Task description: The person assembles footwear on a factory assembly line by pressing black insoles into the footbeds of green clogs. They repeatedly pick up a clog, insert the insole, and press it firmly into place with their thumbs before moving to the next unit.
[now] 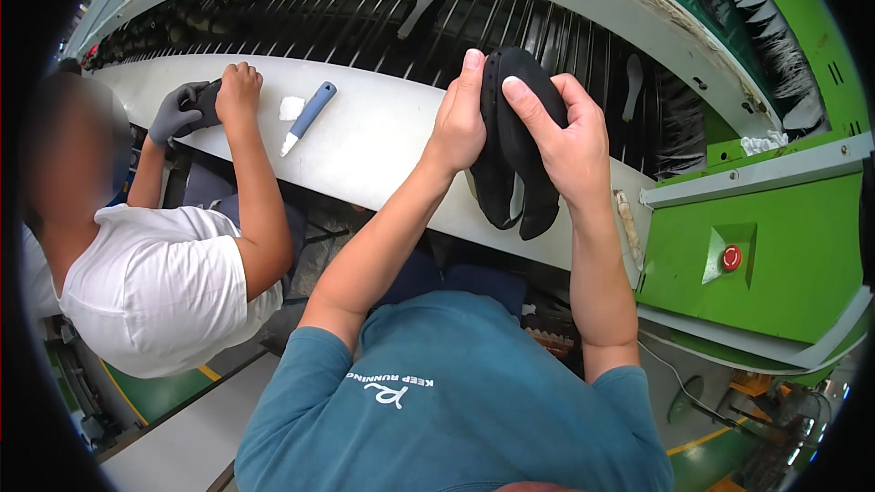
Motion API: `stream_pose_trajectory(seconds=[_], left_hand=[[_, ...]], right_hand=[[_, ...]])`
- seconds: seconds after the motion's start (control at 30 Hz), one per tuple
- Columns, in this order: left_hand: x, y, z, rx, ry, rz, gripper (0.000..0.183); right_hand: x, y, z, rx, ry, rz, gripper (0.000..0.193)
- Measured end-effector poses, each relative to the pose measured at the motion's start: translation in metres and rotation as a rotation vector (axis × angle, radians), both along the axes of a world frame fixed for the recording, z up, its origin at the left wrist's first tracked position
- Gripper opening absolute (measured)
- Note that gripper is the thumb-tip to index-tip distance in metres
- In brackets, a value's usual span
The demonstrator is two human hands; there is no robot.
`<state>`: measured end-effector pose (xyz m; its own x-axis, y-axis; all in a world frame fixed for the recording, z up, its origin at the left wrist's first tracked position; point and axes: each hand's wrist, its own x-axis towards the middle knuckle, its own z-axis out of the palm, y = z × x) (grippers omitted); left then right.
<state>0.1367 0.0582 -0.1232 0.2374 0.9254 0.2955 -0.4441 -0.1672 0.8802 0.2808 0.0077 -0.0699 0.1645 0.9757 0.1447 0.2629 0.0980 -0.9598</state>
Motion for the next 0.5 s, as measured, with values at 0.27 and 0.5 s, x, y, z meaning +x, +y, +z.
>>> stream_pose_trajectory(seconds=[0.27,0.5], left_hand=[[0.004,0.0075,-0.0001,-0.007,0.004,0.02,0.072],[0.0044,0.0025,0.0037,0.045,0.085,0.052,0.071]], right_hand=[[0.0013,0.0089,-0.004,-0.007,0.049,0.01,0.045],[0.0044,0.0077,-0.0088,0.037,0.027,0.008,0.044]])
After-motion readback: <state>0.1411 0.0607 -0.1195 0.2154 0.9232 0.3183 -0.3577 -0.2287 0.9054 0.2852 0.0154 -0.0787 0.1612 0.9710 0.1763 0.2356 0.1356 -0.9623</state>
